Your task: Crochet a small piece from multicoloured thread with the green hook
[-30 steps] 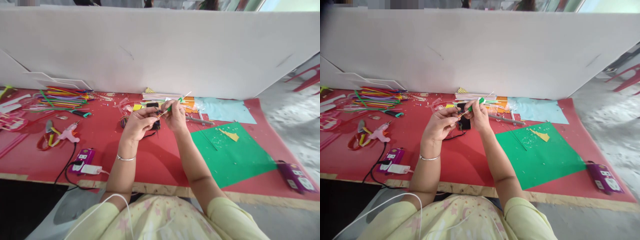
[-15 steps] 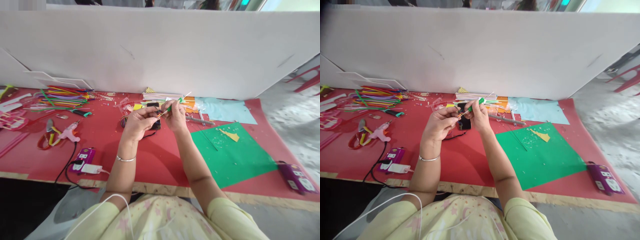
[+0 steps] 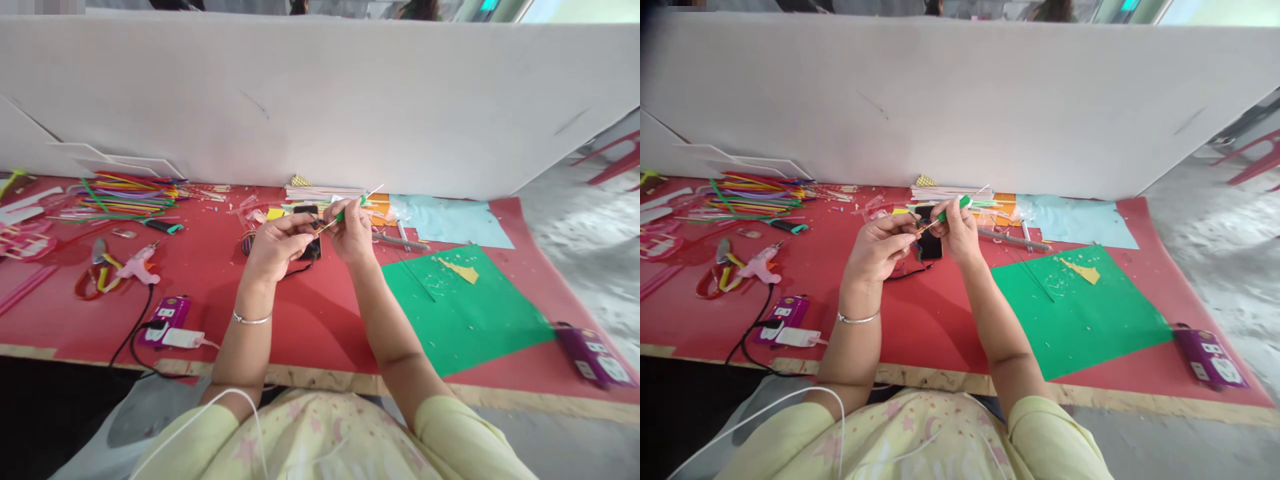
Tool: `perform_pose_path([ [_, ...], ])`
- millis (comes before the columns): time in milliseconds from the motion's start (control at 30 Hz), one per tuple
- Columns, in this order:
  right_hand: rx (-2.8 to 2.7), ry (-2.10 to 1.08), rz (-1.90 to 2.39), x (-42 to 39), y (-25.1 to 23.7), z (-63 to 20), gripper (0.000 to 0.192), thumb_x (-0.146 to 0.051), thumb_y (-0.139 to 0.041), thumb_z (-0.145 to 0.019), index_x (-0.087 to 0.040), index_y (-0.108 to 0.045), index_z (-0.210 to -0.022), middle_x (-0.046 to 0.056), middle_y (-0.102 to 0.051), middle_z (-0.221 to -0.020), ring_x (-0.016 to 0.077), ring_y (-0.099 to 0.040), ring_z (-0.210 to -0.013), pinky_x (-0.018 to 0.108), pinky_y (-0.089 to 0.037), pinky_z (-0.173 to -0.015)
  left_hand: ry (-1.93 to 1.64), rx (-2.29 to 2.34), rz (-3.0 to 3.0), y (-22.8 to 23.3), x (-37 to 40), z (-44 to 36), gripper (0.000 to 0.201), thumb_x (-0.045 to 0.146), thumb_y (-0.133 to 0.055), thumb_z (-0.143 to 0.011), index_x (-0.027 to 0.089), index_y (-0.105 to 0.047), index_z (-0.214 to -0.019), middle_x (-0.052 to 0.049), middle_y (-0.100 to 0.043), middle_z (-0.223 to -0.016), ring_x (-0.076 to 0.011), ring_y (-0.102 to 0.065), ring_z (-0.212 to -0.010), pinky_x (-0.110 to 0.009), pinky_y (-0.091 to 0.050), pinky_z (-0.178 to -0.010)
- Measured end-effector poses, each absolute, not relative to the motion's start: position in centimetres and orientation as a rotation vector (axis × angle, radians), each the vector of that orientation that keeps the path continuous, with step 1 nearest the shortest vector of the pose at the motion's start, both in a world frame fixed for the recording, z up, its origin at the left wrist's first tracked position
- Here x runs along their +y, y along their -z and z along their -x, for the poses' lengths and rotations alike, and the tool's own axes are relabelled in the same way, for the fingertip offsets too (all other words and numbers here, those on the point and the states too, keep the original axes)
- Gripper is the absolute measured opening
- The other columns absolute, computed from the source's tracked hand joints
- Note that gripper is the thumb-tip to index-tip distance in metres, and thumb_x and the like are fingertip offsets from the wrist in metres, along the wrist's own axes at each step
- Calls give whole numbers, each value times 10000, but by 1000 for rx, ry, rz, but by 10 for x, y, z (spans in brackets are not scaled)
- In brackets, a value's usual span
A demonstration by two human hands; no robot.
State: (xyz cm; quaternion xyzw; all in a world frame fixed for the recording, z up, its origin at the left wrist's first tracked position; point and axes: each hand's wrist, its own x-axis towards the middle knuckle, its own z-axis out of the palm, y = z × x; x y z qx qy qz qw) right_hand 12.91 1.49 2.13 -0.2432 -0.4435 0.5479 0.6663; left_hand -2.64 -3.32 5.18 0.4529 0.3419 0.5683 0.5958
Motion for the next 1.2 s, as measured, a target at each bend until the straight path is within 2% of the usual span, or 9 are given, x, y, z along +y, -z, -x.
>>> perform_pose_path([
  [300,-989,-1192,568,15,-22,-129,617,-846,-573,-906,-250,-598,-746,-46,-494,-622,87,-413,-524,226,-364,-456,-1358,840,-1080,-50,-32,27,301,178,-885,-631,179,-867,-931,-43,-749,-742,-53,-486,-485,-197,-266,-410],
  [500,-989,-1176,534,16,-22,-130,586,-813,-646,-889,-245,-619,-748,-49,-506,-618,81,-416,-522,226,-370,-473,-1398,877,-1097,-46,-30,28,199,196,-888,-659,180,-862,-855,-66,-780,-724,-52,-490,-454,-195,-271,-409],
  [800,-993,-1147,509,16,-20,-130,552,-769,-714,-870,-234,-668,-743,-50,-524,-602,74,-426,-515,231,-376,-496,-1410,891,-1102,-45,-29,27,164,201,-873,-657,176,-849,-817,-63,-779,-728,-49,-487,-450,-197,-283,-404],
  [1033,-1021,-1093,587,18,-17,-131,605,-831,-665,-852,-233,-653,-759,-55,-536,-608,68,-457,-502,228,-399,-491,-1401,878,-1084,-46,-28,26,148,197,-858,-636,173,-829,-779,-44,-764,-695,-41,-467,-424,-187,-265,-398],
  [1200,-1040,-1062,555,19,-16,-133,555,-774,-694,-880,-233,-666,-756,-51,-542,-607,70,-469,-509,226,-395,-490,-1378,889,-1064,-48,-29,26,150,206,-852,-624,171,-815,-765,-39,-761,-694,-39,-459,-415,-188,-256,-398],
])
